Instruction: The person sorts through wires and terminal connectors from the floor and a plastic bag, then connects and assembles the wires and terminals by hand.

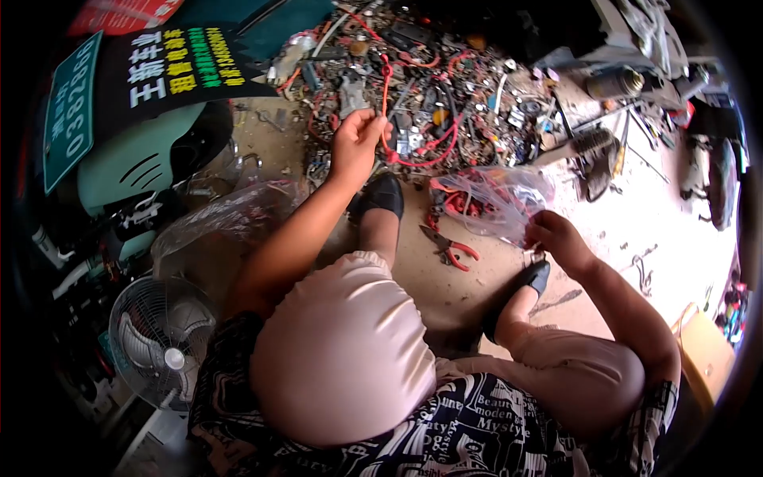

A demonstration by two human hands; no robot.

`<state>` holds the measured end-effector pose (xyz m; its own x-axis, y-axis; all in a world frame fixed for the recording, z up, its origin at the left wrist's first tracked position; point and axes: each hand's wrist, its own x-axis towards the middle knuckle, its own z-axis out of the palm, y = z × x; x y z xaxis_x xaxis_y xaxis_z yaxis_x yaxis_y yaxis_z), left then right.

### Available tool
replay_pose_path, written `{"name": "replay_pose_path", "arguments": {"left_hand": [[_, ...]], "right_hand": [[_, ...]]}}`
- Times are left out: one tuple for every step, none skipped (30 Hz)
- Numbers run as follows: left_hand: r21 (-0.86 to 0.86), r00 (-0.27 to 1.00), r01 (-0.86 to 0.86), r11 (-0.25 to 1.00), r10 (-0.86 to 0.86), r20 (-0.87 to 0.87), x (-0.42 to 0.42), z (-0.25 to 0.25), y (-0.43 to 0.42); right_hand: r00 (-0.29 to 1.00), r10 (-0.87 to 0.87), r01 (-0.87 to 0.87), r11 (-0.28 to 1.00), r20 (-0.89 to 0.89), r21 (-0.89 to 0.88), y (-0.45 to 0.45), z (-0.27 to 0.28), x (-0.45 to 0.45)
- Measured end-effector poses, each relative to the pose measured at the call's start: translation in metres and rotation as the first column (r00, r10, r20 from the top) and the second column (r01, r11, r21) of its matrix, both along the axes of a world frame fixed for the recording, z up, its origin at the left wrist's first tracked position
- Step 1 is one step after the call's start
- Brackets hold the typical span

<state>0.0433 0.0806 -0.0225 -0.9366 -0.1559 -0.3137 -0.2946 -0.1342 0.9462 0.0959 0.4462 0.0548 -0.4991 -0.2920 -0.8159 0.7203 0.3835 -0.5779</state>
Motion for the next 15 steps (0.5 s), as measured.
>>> {"name": "replay_pose_path", "arguments": {"left_hand": [[-0.004, 0.99, 0.1, 0.995, -0.099, 0.101, 0.005, 0.016, 0.009], [0.065, 0.971, 0.217, 0.974, -0.222, 0.084, 0.01, 0.014, 0.014], [0.041, 0.946, 0.317, 0.948, -0.319, 0.062, 0.015, 0.017, 0.021], [0.013, 0.912, 0.408, 0.913, -0.409, 0.04, 0.021, 0.021, 0.029], [0.051, 0.898, 0.43, 0.901, -0.433, 0.078, 0.03, 0.026, 0.037], [-0.105, 0.83, 0.558, 0.823, -0.551, 0.087, 0.035, 0.033, 0.04], [-0.231, 0.8, 0.581, 0.781, -0.6, -0.017, 0.039, 0.031, 0.044], [-0.36, 0.752, 0.579, 0.732, -0.65, -0.113, 0.044, 0.031, 0.047], [-0.523, 0.709, 0.537, 0.662, -0.69, -0.145, 0.045, 0.037, 0.05], [-0.547, 0.681, 0.513, 0.662, -0.702, -0.21, 0.048, 0.029, 0.054], [-0.575, 0.684, 0.492, 0.653, -0.699, -0.208, 0.05, 0.03, 0.058], [-0.603, 0.688, 0.471, 0.644, -0.696, -0.206, 0.051, 0.032, 0.06], [-0.602, 0.686, 0.474, 0.643, -0.698, -0.206, 0.052, 0.031, 0.062], [-0.615, 0.692, 0.438, 0.655, -0.683, -0.235, 0.052, 0.03, 0.063], [-0.627, 0.697, 0.401, 0.668, -0.667, -0.265, 0.052, 0.029, 0.064]], "right_hand": [[0.998, -0.054, 0.054, 0.998, 0.034, -0.015, 0.0, 0.003, -0.002], [0.99, -0.131, 0.134, 0.99, 0.05, -0.046, 0.0, 0.002, -0.003], [0.981, -0.185, 0.189, 0.98, 0.065, -0.062, 0.0, 0.001, -0.004], [0.969, -0.235, 0.241, 0.967, 0.079, -0.081, -0.001, -0.001, -0.005], [0.964, -0.253, 0.26, 0.961, 0.083, -0.093, -0.001, -0.002, -0.008], [0.96, -0.266, 0.274, 0.955, 0.087, -0.111, -0.002, -0.002, -0.01], [0.959, -0.267, 0.277, 0.954, 0.095, -0.116, -0.003, 0.0, -0.012], [0.957, -0.274, 0.284, 0.952, 0.096, -0.117, -0.005, 0.001, -0.013], [0.958, -0.264, 0.276, 0.954, 0.115, -0.115, -0.007, 0.002, -0.015], [0.958, -0.252, 0.268, 0.957, 0.134, -0.11, -0.008, 0.003, -0.015], [0.957, -0.256, 0.271, 0.956, 0.134, -0.111, -0.008, 0.003, -0.015], [0.961, -0.242, 0.258, 0.959, 0.132, -0.118, -0.009, 0.003, -0.015], [0.965, -0.227, 0.243, 0.962, 0.131, -0.123, -0.009, 0.004, -0.014], [0.965, -0.228, 0.245, 0.962, 0.131, -0.123, -0.008, 0.003, -0.013], [0.963, -0.231, 0.249, 0.96, 0.139, -0.129, -0.008, 0.002, -0.013]]}}
